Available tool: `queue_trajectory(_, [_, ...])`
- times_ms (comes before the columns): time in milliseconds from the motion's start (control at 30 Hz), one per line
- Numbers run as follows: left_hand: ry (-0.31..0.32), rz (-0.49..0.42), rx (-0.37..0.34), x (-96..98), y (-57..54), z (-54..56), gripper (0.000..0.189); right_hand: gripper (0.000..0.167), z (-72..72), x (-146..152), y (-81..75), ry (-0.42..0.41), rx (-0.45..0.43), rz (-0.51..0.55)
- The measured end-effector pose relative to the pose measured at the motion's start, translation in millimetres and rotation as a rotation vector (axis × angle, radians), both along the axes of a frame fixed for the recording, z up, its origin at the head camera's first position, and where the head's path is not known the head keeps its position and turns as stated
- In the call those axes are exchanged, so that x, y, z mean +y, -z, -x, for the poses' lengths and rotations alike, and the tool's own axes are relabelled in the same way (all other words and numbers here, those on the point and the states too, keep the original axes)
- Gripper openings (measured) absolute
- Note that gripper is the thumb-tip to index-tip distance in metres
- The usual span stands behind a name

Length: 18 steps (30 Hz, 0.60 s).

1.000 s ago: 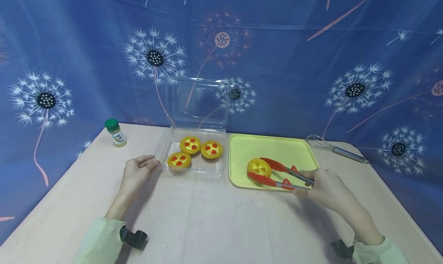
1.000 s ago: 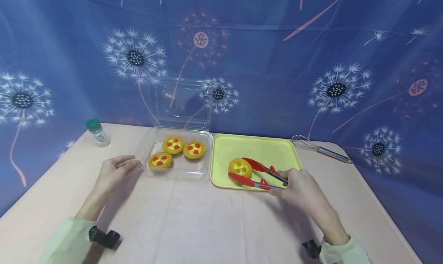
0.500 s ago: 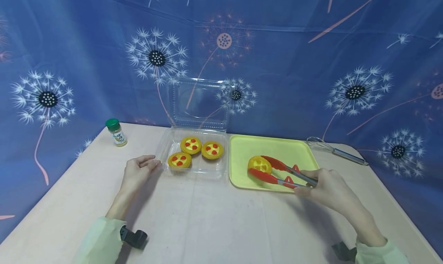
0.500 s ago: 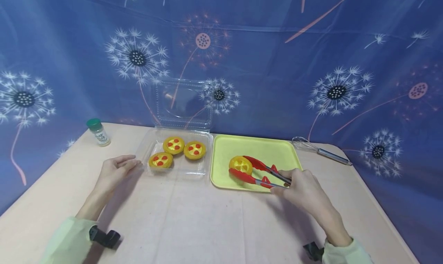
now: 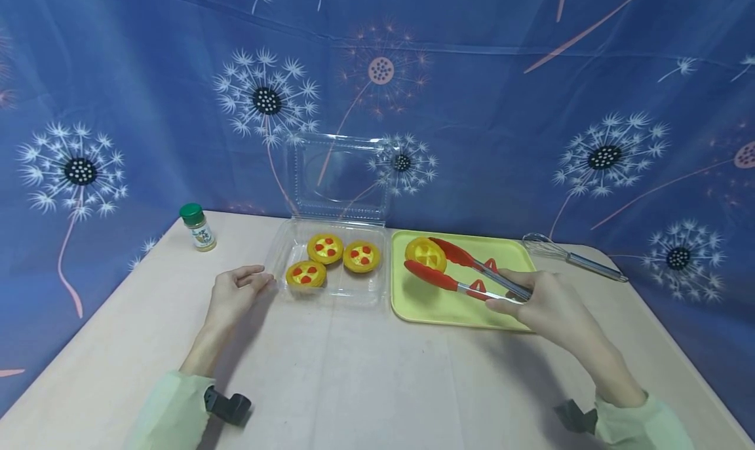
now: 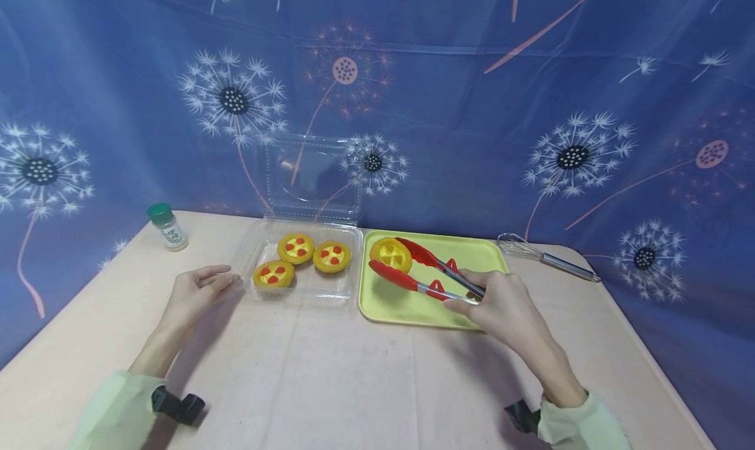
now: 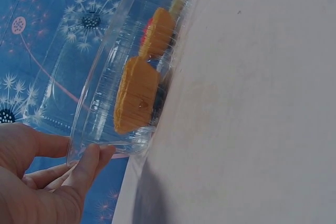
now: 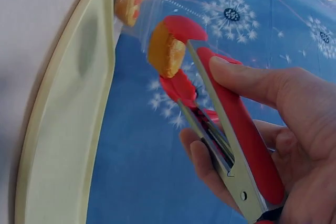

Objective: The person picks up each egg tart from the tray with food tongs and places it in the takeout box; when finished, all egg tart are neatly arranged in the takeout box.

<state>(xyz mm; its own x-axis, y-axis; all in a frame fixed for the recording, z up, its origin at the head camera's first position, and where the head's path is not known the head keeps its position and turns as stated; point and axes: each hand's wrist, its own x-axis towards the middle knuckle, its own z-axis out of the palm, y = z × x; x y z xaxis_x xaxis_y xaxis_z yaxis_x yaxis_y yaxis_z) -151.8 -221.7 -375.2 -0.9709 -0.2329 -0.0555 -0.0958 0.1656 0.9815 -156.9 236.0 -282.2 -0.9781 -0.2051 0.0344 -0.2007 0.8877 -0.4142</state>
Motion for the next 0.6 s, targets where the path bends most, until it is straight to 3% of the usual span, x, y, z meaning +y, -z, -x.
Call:
queue_trajectory(233, [0.004, 0.038, -0.026, 0.4, -2.6, 0.2, 0.044, 0.074, 0.1, -23, -5.1, -0.027, -0.043, 0.065])
queue_trajectory(500, [-0.008, 0.041, -0.062, 2.9, -3.2, 1.5, 0.043, 0.064, 9.6, -52, -4.2, -0.127, 0.022, 0.067])
queue_trajectory(600, [-0.010, 0.055, -0.064, 2.8, -3.0, 1.1, 0.042, 0.062, 14.7, -63, -2.7, -0.162, 0.005, 0.094])
